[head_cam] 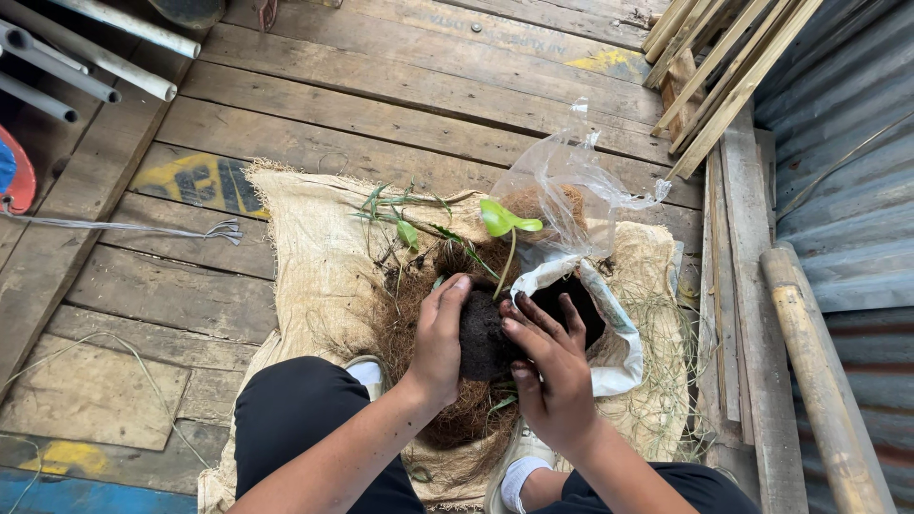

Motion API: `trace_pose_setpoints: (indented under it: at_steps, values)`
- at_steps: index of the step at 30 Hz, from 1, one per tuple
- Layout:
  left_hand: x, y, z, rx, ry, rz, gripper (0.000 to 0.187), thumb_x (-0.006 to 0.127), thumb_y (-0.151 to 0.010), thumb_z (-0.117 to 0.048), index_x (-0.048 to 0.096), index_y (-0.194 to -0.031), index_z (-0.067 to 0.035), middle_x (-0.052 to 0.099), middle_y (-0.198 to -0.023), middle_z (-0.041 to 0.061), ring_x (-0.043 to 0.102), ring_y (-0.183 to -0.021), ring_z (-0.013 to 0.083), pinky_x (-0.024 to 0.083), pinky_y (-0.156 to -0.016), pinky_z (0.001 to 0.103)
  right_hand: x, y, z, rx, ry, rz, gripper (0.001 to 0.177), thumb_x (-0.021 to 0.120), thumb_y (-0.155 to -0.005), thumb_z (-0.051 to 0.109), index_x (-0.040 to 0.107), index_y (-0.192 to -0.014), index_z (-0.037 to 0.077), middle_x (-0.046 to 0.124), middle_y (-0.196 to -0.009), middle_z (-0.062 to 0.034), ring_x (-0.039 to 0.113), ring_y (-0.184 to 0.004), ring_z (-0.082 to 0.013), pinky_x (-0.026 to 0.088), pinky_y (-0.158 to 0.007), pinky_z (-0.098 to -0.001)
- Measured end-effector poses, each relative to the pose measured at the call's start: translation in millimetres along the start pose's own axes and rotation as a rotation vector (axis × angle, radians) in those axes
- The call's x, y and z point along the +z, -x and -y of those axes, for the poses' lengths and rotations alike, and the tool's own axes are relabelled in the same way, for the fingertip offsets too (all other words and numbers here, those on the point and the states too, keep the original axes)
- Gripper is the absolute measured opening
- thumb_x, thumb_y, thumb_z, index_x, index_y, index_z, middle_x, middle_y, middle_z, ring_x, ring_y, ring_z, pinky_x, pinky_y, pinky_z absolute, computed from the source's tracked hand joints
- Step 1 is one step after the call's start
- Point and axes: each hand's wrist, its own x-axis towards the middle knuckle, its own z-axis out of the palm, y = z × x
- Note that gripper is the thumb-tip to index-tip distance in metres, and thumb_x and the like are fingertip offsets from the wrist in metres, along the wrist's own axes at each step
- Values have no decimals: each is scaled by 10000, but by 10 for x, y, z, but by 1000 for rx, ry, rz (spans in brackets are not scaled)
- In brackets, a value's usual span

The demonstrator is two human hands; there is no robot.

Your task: The person sits on a wooden floor and packs soil around a small plant's root ball by hand. They then place the plant into a white sack and continue to gather and pack coconut coir around the root area.

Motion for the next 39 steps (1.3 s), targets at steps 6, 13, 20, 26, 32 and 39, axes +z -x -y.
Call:
trace_pose_setpoints:
  at_steps: [6, 13, 20, 26, 32, 39]
  values:
    - [-36, -3, -70, 163, -120, 108, 339, 512, -1043, -290, 631, -1080, 25, 655, -916, 68, 634, -786, 110, 545, -704, 265, 53, 27, -17, -92, 167, 46, 397, 463, -1027, 159, 549, -1396, 42, 581, -1455, -182, 427, -1480, -387, 142, -1267, -622]
    - [7, 9, -105, 143, -52, 264, 382, 456, -1029, -336, 593, -1148, 1, 687, -987, 104, 707, -872, 164, 603, -775, 296, -147, 2, -39, 130, -299, 39, 487, 513, -1102, 368, 490, -1491, 76, 540, -1567, -107, 353, -1610, -348, 229, -1344, -490]
    - [36, 88, -26, 206, -25, 289, 560, 395, -1067, -484, 500, -1339, -6, 647, -1245, 158, 671, -1142, 216, 575, -980, 338, 171, 113, -208, 397, -662, 132, 1042, 379, -969, 774, 101, -1647, 33, 194, -1725, -188, 217, -1590, -330, 213, -1255, -445]
    - [-11, 4, 18, 189, -161, 76, 585, 314, -1019, -510, 474, -1382, -80, 644, -1186, 152, 684, -1056, 226, 581, -904, 356, 390, 313, -227, 575, -797, 168, 1152, 395, -878, 850, 84, -1628, 32, 385, -1570, -230, 404, -1460, -289, 325, -1189, -406]
    - [-24, -27, 54, 304, -195, 88, 580, 329, -1052, -504, 526, -1298, -17, 653, -1132, 151, 687, -1012, 223, 592, -879, 325, 407, 305, -166, 630, -765, 136, 986, 681, -915, 514, 128, -1582, 42, 495, -1384, -195, 533, -1255, -265, 460, -1069, -388]
    - [79, -17, 40, 408, -239, 163, 685, 356, -1012, -626, 546, -1273, -22, 668, -1144, 130, 719, -1048, 237, 648, -887, 340, 308, 185, -254, 740, -991, 51, 1056, 684, -834, 607, 180, -1578, 52, 523, -1405, -207, 577, -1318, -311, 515, -1097, -437]
